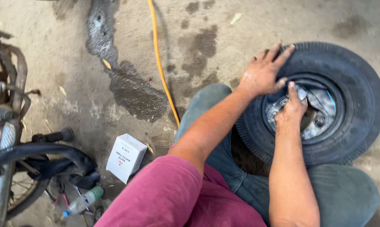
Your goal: The person sits on the ground with a small tire on a rim across their lap and works an inner tube into the tire, tucking the tube inside and pressing the bead into place by hand. They then attach an air hose to the valve stem and inflate the tire before moving the wheel aside.
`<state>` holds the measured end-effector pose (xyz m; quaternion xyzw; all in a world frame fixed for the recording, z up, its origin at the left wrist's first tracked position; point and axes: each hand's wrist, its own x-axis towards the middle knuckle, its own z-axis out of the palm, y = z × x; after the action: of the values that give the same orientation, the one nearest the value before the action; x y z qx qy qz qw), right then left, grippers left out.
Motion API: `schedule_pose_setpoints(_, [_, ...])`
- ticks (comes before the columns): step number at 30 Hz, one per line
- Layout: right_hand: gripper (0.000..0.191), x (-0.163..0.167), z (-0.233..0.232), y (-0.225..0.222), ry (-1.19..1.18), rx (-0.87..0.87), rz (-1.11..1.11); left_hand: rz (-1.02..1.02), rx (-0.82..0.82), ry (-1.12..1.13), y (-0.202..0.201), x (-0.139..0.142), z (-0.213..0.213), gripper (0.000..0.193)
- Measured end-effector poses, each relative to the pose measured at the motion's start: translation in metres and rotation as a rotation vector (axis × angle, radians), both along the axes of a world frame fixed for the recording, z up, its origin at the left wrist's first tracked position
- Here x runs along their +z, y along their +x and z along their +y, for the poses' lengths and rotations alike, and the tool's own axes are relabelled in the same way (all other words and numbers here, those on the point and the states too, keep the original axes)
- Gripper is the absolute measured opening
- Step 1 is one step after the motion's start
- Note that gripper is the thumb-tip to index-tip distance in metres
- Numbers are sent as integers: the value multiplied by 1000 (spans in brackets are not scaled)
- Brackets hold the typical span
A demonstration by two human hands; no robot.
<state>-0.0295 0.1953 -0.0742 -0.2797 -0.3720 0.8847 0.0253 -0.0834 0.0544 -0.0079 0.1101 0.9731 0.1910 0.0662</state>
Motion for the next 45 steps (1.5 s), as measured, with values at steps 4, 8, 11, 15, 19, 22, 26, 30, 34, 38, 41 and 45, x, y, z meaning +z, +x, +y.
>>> schedule_pose_setpoints(4, [48, -5, -1, -7, 0, 23, -58, -6, 8, -20, 0, 13, 0, 105])
schedule_pose_setpoints(8, [46, -8, 16, 2, -265, 26, -152, 83, -39, 80, 0, 0, 1, 109])
schedule_pose_setpoints(11, [36, -6, 28, 1, -187, -146, -373, 44, -51, 110, 2, -11, 3, 109])
schedule_pose_setpoints(15, [45, 6, 24, -2, -312, -224, -112, 117, -66, 75, 4, -15, 6, 104])
schedule_pose_setpoints(19, [52, 21, 14, -13, -157, -397, -134, 136, -52, 69, 3, -13, 10, 102])
schedule_pose_setpoints(22, [54, 26, 10, -25, -54, -569, -144, 143, -51, 53, 3, -13, 10, 102])
schedule_pose_setpoints(26, [50, 21, 13, -20, -258, -501, -120, 135, -64, 93, 6, -17, 9, 100])
schedule_pose_setpoints(30, [50, 23, 18, -6, -440, -376, -17, 191, -66, 77, 6, -19, 8, 101])
schedule_pose_setpoints(34, [51, 25, 19, -13, -214, -372, -135, 168, -65, 75, 3, -20, 9, 101])
schedule_pose_setpoints(38, [57, 23, 18, -27, 14, -519, -338, 131, -59, 67, 3, -21, 9, 102])
schedule_pose_setpoints(41, [62, 22, 19, -34, 89, -558, -393, 174, -67, 64, 4, -21, 9, 101])
schedule_pose_setpoints(45, [69, 27, 18, -38, 72, -585, -270, 141, -59, 93, 3, -18, 8, 101])
